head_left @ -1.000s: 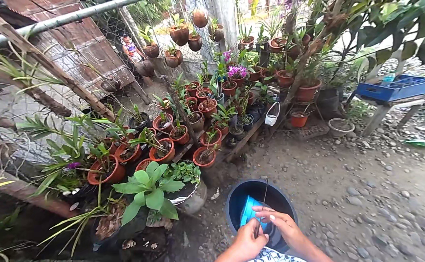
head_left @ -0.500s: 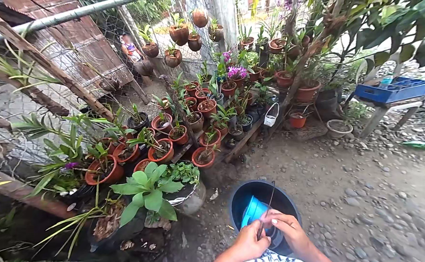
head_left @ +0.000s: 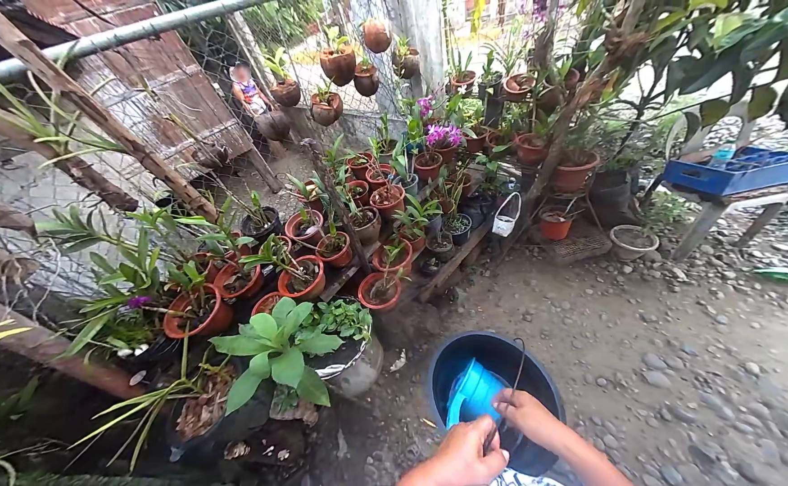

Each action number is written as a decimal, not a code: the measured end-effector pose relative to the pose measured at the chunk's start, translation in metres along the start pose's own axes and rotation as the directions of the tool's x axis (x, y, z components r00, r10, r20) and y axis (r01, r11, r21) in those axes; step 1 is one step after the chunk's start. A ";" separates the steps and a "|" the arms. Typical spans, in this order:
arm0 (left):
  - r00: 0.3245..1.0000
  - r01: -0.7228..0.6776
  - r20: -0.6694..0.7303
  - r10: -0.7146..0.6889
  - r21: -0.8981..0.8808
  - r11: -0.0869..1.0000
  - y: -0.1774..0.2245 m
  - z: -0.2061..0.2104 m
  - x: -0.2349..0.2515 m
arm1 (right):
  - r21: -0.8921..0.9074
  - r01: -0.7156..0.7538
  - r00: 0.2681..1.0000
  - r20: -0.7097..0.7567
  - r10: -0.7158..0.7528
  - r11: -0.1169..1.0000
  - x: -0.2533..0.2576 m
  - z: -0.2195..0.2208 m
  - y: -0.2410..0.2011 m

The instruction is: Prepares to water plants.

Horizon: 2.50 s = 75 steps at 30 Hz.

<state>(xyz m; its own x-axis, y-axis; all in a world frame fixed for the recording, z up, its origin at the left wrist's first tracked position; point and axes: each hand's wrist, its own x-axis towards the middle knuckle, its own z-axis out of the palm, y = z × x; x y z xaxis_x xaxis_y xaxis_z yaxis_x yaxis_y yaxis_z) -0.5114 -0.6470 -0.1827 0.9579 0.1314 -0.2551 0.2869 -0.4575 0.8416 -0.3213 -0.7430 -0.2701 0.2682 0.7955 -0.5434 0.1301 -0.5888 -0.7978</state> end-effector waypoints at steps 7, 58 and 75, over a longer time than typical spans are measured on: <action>0.990 -0.137 0.035 0.135 0.097 0.986 -0.002 0.005 0.002 | -0.314 0.110 0.992 -0.022 -0.123 0.943 0.022 0.013 0.007; 0.979 -0.203 0.051 0.198 0.137 0.970 -0.002 0.006 -0.007 | -0.588 0.007 0.989 -0.114 -0.091 0.809 0.011 0.007 0.006; 0.971 -0.237 0.076 0.228 0.150 0.960 0.005 0.005 -0.002 | -0.654 0.122 0.991 0.042 -0.126 0.746 -0.009 0.042 -0.010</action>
<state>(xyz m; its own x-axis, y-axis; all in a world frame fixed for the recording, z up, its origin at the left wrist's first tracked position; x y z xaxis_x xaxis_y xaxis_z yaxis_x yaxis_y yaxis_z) -0.5120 -0.6544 -0.1800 0.9948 -0.0438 -0.0923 0.0475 -0.6020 0.7970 -0.3654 -0.7383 -0.2677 0.2096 0.8686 -0.4490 0.7545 -0.4357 -0.4908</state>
